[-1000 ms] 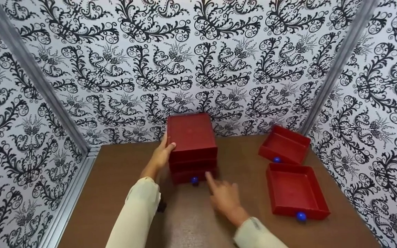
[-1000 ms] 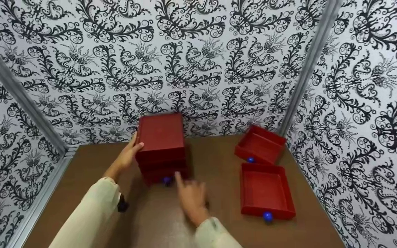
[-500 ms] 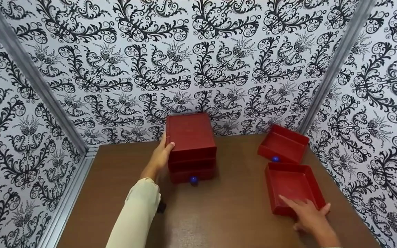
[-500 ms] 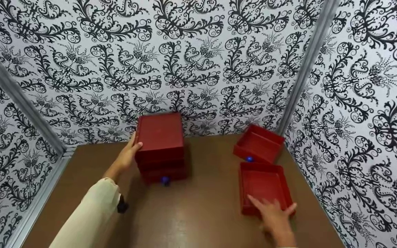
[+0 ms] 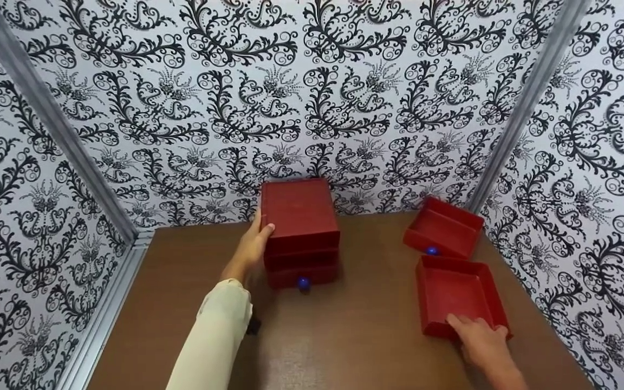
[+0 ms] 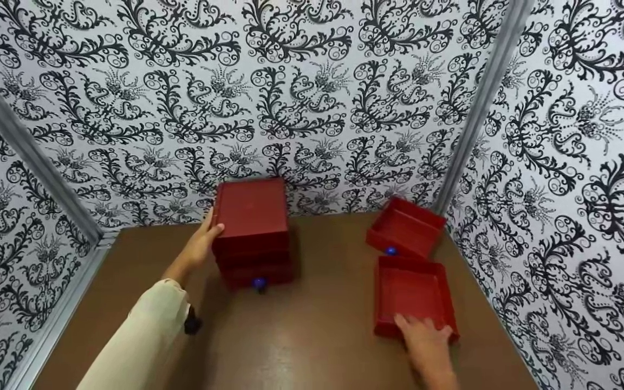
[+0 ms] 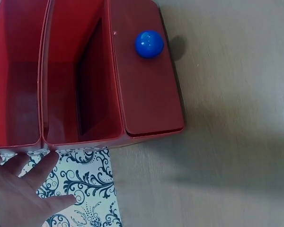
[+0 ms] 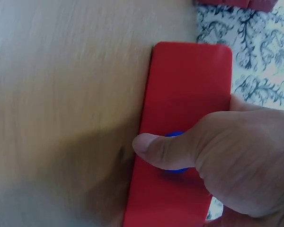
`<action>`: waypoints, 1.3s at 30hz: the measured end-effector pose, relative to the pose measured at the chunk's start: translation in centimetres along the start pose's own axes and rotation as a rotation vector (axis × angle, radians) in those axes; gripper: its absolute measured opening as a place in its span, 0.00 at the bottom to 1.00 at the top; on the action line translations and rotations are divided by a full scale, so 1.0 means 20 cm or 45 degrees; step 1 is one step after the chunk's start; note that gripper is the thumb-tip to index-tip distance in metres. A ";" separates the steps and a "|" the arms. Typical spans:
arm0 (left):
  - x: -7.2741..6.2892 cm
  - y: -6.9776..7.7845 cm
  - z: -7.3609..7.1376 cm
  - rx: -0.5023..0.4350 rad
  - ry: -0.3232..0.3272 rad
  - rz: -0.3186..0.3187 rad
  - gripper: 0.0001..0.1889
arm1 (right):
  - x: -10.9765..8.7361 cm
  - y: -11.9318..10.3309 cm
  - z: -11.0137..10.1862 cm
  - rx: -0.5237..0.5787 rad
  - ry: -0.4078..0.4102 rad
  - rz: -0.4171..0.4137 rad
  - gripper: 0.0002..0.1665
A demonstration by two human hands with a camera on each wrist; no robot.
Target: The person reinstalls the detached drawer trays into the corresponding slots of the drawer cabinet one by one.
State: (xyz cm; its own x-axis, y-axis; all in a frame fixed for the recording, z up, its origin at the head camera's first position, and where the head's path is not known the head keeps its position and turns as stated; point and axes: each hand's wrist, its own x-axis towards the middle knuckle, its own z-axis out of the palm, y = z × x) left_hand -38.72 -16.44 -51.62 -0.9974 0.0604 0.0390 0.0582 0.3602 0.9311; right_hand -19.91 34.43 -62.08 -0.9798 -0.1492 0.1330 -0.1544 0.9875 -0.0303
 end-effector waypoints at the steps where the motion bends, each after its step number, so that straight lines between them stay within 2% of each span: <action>1: 0.00 0.00 0.00 0.007 0.000 0.005 0.38 | 0.01 -0.03 -0.01 -0.011 -0.005 -0.005 0.34; 6: 0.01 -0.01 0.00 0.014 0.000 0.014 0.38 | 0.05 -0.25 -0.09 -0.048 0.012 -0.094 0.31; 10: 0.01 0.00 0.00 0.019 0.002 -0.005 0.38 | 0.09 -0.48 -0.14 -0.053 0.037 -0.280 0.31; 13: 0.00 0.01 0.00 -0.002 0.002 -0.030 0.38 | 0.10 -0.66 -0.17 -0.043 0.066 -0.454 0.36; 15: 0.00 0.02 -0.01 0.001 0.002 -0.040 0.38 | 0.10 -0.79 -0.18 -0.028 0.052 -0.524 0.40; 19: 0.00 0.03 0.00 0.030 0.000 -0.036 0.38 | 0.08 -1.04 -0.23 0.016 -0.008 -0.539 0.36; 23: -0.01 0.02 0.00 0.044 -0.001 -0.027 0.38 | 0.07 -1.23 -0.24 -0.050 0.098 -0.562 0.33; 28: -0.01 0.03 0.00 0.033 0.009 -0.014 0.38 | 0.11 -1.38 -0.26 -0.151 0.236 -0.589 0.35; 31: -0.02 0.03 0.00 -0.042 0.002 -0.024 0.38 | 0.13 -1.45 -0.27 -0.169 0.274 -0.609 0.31; 35: -0.02 0.03 0.02 -0.186 -0.028 -0.049 0.38 | 0.17 -1.52 -0.26 -0.172 0.264 -0.630 0.29; 38: -0.02 0.04 0.02 -0.219 -0.038 -0.073 0.38 | 0.19 -1.56 -0.27 -0.168 0.149 -0.624 0.30; 39: -0.01 0.04 0.02 -0.214 -0.045 -0.077 0.38 | 0.20 -1.57 -0.26 -0.180 0.148 -0.624 0.30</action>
State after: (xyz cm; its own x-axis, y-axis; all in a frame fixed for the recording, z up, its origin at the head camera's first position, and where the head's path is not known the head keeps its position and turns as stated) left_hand -38.36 -15.83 -50.99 -0.9966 0.0772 -0.0290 -0.0127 0.2034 0.9790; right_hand -18.22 3.06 -55.38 -0.7750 -0.5971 0.2072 -0.5651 0.8014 0.1959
